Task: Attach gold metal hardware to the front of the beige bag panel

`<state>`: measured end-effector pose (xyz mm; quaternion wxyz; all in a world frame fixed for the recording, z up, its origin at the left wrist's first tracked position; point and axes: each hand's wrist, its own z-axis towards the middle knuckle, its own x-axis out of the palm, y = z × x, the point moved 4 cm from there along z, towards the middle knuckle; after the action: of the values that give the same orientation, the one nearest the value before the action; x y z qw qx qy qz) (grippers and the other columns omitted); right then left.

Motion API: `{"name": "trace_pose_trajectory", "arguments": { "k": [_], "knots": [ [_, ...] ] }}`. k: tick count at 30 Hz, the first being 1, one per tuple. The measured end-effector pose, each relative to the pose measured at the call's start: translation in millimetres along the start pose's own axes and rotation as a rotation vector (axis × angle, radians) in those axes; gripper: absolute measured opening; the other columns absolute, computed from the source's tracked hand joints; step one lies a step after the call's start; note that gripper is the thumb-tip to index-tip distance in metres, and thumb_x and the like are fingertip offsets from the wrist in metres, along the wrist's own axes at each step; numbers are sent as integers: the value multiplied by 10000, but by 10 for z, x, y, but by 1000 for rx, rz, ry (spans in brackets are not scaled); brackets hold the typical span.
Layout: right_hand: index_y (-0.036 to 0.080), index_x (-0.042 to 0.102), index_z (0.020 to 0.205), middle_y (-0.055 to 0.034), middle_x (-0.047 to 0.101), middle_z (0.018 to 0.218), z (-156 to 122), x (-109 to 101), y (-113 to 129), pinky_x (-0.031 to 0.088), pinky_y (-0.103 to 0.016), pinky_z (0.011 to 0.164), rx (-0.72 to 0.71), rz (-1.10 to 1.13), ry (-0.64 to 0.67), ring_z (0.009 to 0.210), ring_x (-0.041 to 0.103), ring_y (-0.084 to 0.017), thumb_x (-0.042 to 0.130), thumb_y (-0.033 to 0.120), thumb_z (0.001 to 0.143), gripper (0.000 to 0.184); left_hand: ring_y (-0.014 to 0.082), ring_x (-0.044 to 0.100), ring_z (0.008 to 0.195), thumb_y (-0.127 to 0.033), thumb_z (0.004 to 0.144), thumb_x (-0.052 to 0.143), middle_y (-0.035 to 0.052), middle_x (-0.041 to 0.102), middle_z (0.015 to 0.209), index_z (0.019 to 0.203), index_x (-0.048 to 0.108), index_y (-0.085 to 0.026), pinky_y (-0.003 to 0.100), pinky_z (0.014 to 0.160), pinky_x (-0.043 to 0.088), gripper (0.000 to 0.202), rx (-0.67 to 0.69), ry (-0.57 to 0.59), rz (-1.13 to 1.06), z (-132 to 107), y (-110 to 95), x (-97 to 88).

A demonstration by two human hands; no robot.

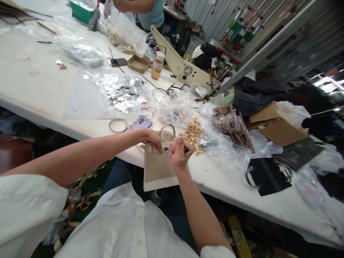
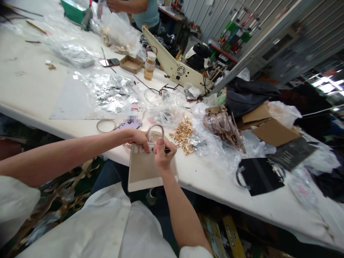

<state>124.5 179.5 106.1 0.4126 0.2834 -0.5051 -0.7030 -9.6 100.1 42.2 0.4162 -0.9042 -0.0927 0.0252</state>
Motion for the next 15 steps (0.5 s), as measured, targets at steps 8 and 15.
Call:
{"name": "trace_pose_trajectory", "arguments": {
  "k": [8, 15],
  "knots": [
    [241, 365, 597, 73, 296, 552, 35, -117, 58, 269, -264, 433, -114, 256, -162, 440, 293, -97, 743, 634, 1059, 714, 264, 790, 752, -186, 540, 975, 73, 822, 851, 857, 774, -175, 314, 657, 661, 375, -47, -27, 39, -8, -32, -3],
    [253, 334, 587, 86, 284, 527, 232, -235, 148, 245, -255, 396, 107, 255, -115, 410, 261, -88, 760, 727, 998, 758, 286, 800, 777, -245, 529, 1000, 83, 825, 843, 885, 789, -184, 331, 670, 667, 418, -45, 9, 47, -47, -61, 18]
  ]
}}
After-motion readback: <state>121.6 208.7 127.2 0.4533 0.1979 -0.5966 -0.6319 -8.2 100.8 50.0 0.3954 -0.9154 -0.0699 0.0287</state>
